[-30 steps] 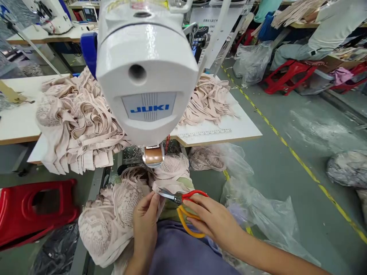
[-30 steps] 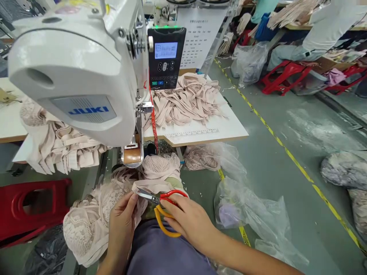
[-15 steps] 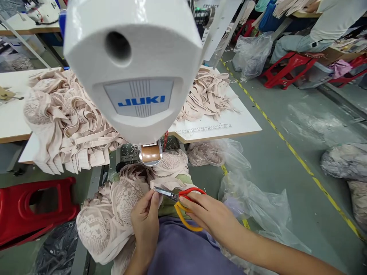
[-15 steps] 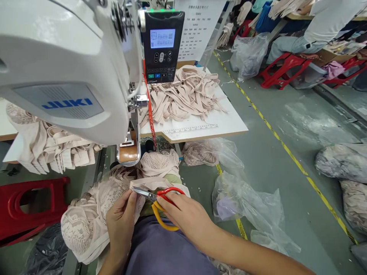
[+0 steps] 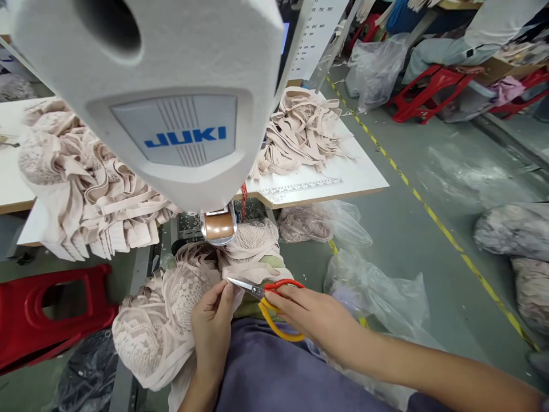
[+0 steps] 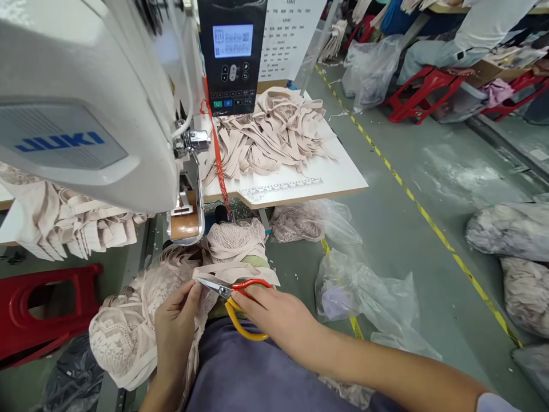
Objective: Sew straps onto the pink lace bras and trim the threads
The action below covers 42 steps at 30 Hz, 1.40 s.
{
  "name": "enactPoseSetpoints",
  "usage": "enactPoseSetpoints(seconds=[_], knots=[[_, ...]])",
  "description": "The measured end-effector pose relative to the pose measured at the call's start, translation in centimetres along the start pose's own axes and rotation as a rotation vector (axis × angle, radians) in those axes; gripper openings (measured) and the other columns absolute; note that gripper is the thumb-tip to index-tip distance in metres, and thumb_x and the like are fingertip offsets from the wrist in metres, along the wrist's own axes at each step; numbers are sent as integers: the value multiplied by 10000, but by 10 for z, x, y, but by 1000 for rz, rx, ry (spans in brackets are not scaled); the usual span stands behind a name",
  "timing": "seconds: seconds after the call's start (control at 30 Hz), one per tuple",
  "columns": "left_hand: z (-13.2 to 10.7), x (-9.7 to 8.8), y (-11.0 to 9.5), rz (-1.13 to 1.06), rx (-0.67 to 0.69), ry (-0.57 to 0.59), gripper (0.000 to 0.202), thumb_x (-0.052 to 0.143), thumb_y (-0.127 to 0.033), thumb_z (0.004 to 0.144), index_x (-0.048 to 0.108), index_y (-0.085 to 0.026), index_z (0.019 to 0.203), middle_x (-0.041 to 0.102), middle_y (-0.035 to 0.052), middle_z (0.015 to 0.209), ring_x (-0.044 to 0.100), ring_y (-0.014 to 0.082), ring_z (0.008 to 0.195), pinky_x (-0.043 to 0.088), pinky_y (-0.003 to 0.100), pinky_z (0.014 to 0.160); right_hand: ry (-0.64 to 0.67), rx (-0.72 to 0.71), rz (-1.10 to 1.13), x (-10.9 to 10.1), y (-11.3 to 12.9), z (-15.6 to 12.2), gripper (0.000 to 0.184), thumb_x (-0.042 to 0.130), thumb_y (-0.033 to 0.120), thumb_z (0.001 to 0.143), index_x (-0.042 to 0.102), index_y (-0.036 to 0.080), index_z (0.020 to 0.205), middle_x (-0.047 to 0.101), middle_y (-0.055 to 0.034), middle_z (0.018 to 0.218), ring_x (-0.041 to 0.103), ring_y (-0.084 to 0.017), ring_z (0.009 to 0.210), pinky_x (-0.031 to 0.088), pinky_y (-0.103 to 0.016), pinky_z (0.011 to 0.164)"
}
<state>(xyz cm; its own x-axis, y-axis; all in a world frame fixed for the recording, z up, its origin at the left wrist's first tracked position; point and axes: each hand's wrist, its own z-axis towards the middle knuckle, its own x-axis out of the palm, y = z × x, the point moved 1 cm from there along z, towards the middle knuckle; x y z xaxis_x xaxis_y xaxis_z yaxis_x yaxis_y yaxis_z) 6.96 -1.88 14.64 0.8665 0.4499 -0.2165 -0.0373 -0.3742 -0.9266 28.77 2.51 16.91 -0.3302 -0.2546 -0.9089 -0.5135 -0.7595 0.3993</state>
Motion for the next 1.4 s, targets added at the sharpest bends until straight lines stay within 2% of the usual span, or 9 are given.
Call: enactPoseSetpoints(seconds=[0.1, 0.17, 0.33, 0.5, 0.63, 0.87, 0.97, 1.23, 1.4], knots=[[-1, 1, -5, -200, -159, 5, 322, 800, -443, 750, 818, -179, 934, 814, 81, 896, 759, 234, 847, 609, 312, 800, -80, 53, 122, -1, -6, -3, 314, 400, 228, 1056, 494, 177, 1351, 676, -111, 1202, 689, -180, 1024, 605, -276, 809], [-2, 1, -7, -315, -241, 16, 338, 832, -443, 716, 814, -170, 915, 813, 83, 875, 763, 228, 829, 616, 316, 804, -134, 73, 147, -3, -8, -7, 331, 436, 222, 1041, 488, 193, 1367, 668, -112, 1226, 678, -182, 1059, 598, -284, 839], [-4, 1, -2, -475, -342, 57, 328, 835, -394, 735, 802, -166, 969, 812, 80, 913, 765, 217, 872, 607, 329, 865, -163, 87, 89, -4, -5, -11, 336, 522, 219, 982, 536, 198, 1317, 684, -115, 1183, 691, -209, 1017, 604, -319, 803], [-3, 0, 0, -514, -329, 76, 301, 835, -374, 745, 799, -169, 961, 811, 67, 901, 762, 198, 852, 604, 309, 860, -132, 69, 45, 1, -3, -11, 315, 478, 225, 999, 548, 196, 1304, 690, -121, 1178, 697, -220, 1009, 609, -330, 775], [-3, -1, -5, -451, -315, 79, 300, 820, -386, 760, 799, -174, 971, 810, 67, 918, 759, 207, 870, 607, 310, 851, -122, 58, 50, 2, -2, -9, 299, 441, 239, 1028, 558, 207, 1301, 696, -106, 1150, 695, -203, 1000, 610, -314, 789], [-2, -2, -6, -246, -122, 46, 223, 768, -382, 816, 814, -216, 956, 813, 42, 960, 762, 205, 889, 618, 287, 838, -137, 36, 6, -3, 4, 1, 293, 367, 190, 1049, 555, 174, 1274, 708, -102, 1108, 699, -198, 977, 612, -307, 777], [-2, -2, -3, -201, -84, 53, 212, 741, -385, 845, 813, -235, 976, 813, 30, 975, 762, 192, 896, 615, 264, 839, -139, 35, -9, -4, 5, 2, 287, 366, 188, 1052, 546, 175, 1275, 712, -97, 1100, 704, -194, 957, 612, -303, 761], [-2, 0, -5, -200, -102, 34, 256, 767, -399, 814, 814, -210, 981, 812, 57, 968, 763, 225, 890, 623, 313, 839, -147, 60, -12, -4, 6, 2, 301, 387, 170, 1045, 543, 198, 1301, 712, -91, 1103, 703, -188, 975, 611, -295, 776], [-3, 1, -2, -338, -215, 34, 290, 800, -405, 778, 797, -188, 970, 803, 54, 926, 752, 203, 867, 610, 298, 837, -137, 82, 92, -2, -6, -2, 341, 437, 198, 1031, 543, 217, 1355, 702, -102, 1167, 702, -192, 1025, 612, -300, 831]])
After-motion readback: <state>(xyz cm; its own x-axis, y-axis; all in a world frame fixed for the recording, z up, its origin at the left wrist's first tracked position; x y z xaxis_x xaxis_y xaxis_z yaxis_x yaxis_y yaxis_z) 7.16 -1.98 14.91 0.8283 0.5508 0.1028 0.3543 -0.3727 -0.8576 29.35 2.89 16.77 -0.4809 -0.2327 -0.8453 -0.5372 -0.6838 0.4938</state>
